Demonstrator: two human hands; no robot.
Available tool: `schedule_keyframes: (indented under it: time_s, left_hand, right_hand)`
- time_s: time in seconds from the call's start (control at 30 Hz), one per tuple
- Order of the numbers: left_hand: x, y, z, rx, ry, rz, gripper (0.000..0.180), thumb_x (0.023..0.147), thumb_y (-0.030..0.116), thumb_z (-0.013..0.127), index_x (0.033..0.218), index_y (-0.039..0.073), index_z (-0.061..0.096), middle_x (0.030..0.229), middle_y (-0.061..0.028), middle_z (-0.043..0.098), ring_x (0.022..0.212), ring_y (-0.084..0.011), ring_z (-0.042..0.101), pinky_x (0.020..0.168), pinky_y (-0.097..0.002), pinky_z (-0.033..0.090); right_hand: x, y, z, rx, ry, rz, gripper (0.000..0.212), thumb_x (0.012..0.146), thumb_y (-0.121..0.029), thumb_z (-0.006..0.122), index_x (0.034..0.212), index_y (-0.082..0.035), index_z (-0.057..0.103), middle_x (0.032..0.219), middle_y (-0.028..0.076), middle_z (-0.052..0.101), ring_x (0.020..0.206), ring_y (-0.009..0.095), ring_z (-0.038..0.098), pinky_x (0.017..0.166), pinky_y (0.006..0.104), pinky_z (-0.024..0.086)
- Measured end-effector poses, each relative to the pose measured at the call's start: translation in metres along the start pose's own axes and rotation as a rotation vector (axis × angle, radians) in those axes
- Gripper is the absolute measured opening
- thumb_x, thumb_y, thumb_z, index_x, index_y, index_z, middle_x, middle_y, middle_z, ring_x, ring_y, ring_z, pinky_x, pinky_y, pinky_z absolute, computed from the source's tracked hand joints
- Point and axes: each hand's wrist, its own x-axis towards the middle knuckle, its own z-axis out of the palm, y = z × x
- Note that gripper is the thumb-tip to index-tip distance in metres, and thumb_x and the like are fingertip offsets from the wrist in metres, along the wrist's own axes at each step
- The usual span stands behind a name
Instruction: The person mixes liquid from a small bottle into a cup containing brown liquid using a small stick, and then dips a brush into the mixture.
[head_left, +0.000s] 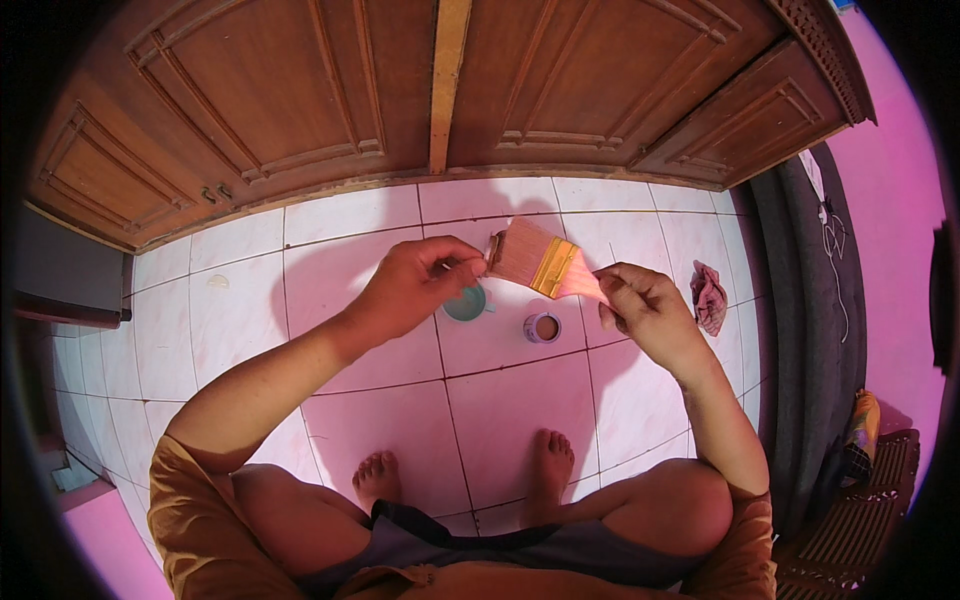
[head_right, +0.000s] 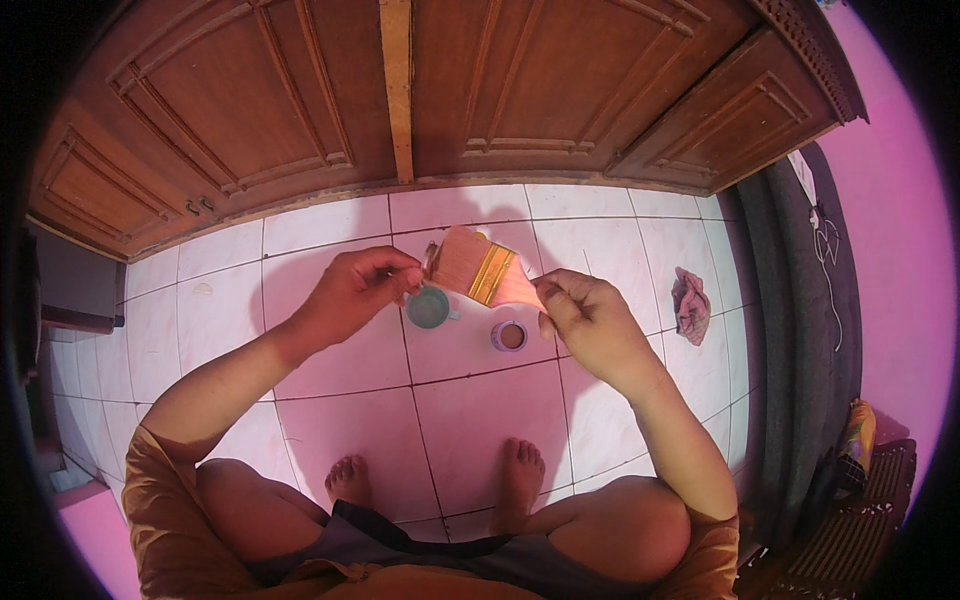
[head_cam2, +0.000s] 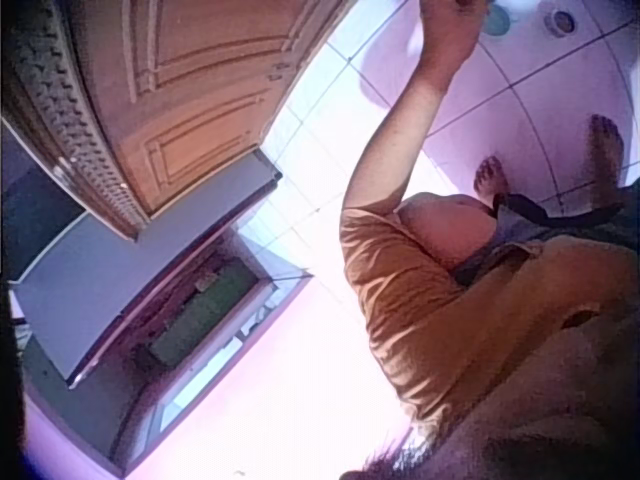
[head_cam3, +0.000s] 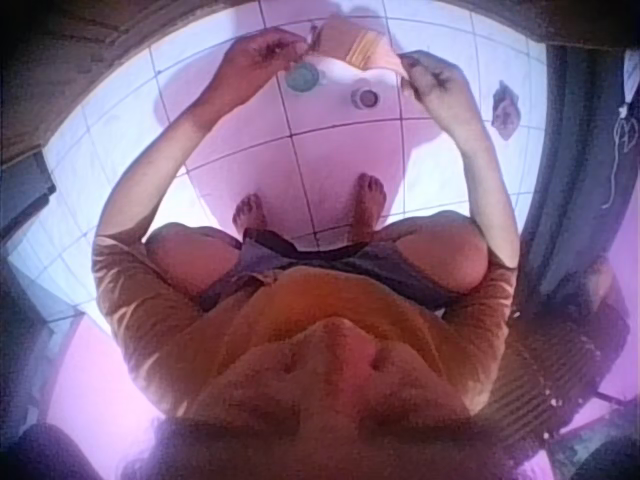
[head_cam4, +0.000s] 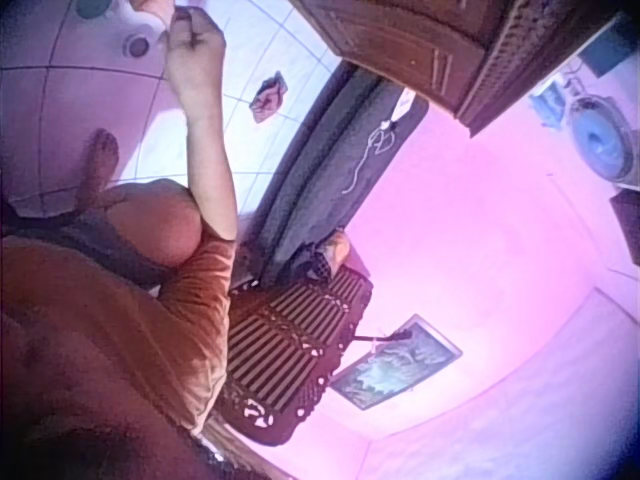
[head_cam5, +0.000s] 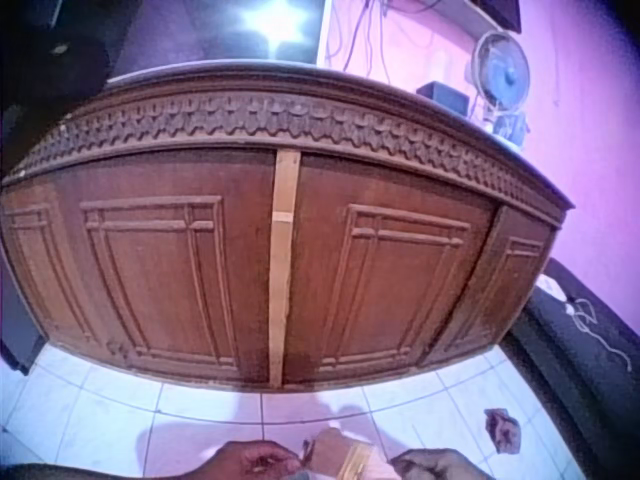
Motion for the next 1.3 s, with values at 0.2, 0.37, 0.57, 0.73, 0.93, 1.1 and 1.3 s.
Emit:
schedule_keyframes:
  time_s: [0.2,0.37,0.57,0.73,0.93,1.1,1.3]
  left_hand:
    - [0.0,0.003,-0.003,-0.125,-0.002,-0.034,0.026,0.105,0.025,0.066,0.114,0.001,0.072,0.093,-0.0022,0.074,0.081,-0.0084,0.062,0.078,-0.0265,0.053]
    - [0.0,0.006,-0.002,-0.112,0.0,-0.065,0.02,0.105,0.019,0.065,0.113,0.001,0.071,0.096,-0.0044,0.074,0.083,-0.0099,0.062,0.079,-0.0268,0.054]
    - [0.001,0.001,-0.001,-0.061,-0.019,-0.039,0.02,0.106,0.019,0.064,0.113,0.001,0.071,0.097,-0.0033,0.074,0.085,-0.0093,0.063,0.08,-0.0272,0.054]
    - [0.0,0.002,-0.001,-0.049,-0.023,-0.028,0.021,0.106,0.019,0.064,0.113,0.001,0.071,0.097,-0.003,0.074,0.086,-0.0087,0.063,0.08,-0.0274,0.054]
    - [0.002,0.003,0.002,-0.019,-0.04,-0.052,0.021,0.106,0.02,0.064,0.113,0.001,0.07,0.097,-0.0033,0.074,0.086,-0.0089,0.063,0.08,-0.0275,0.054]
    - [0.001,0.006,0.0,-0.048,-0.048,-0.033,0.022,0.106,0.021,0.064,0.114,0.001,0.07,0.095,-0.003,0.074,0.085,-0.0095,0.063,0.08,-0.0277,0.054]
    - [0.001,0.003,0.002,-0.052,-0.044,-0.04,0.026,0.106,0.027,0.065,0.112,0.002,0.071,0.094,-0.0014,0.072,0.083,-0.0086,0.061,0.078,-0.0268,0.053]
  right_hand:
    - [0.001,0.012,-0.003,0.046,0.066,-0.021,0.031,0.107,-0.02,0.051,0.118,0.004,0.067,0.075,0.003,0.062,0.071,0.011,0.056,0.071,0.0284,0.048]
    - [-0.004,-0.004,0.004,-0.176,0.051,-0.066,0.03,0.106,-0.018,0.053,0.118,0.005,0.067,0.075,0.006,0.063,0.071,0.013,0.057,0.071,0.0304,0.049]
    - [0.0,0.011,-0.003,-0.035,0.032,-0.085,0.029,0.106,-0.021,0.054,0.117,0.003,0.069,0.075,0.006,0.063,0.07,0.014,0.058,0.069,0.031,0.049]
    - [-0.004,-0.002,-0.003,-0.118,0.039,-0.049,0.026,0.108,-0.02,0.053,0.106,0.001,0.069,0.074,0.0,0.06,0.07,0.008,0.053,0.066,0.0261,0.044]
    - [-0.004,0.004,-0.003,-0.108,-0.013,-0.096,0.03,0.106,-0.022,0.054,0.114,0.003,0.068,0.074,0.006,0.06,0.071,0.013,0.058,0.069,0.0297,0.049]
    - [-0.005,0.005,-0.008,-0.107,0.053,-0.085,0.027,0.108,-0.02,0.053,0.104,0.002,0.067,0.073,0.001,0.059,0.07,0.009,0.052,0.067,0.0258,0.043]
    - [-0.003,0.004,-0.004,-0.11,0.002,-0.114,0.03,0.106,-0.021,0.054,0.115,0.003,0.068,0.075,0.006,0.061,0.069,0.014,0.057,0.07,0.0308,0.049]
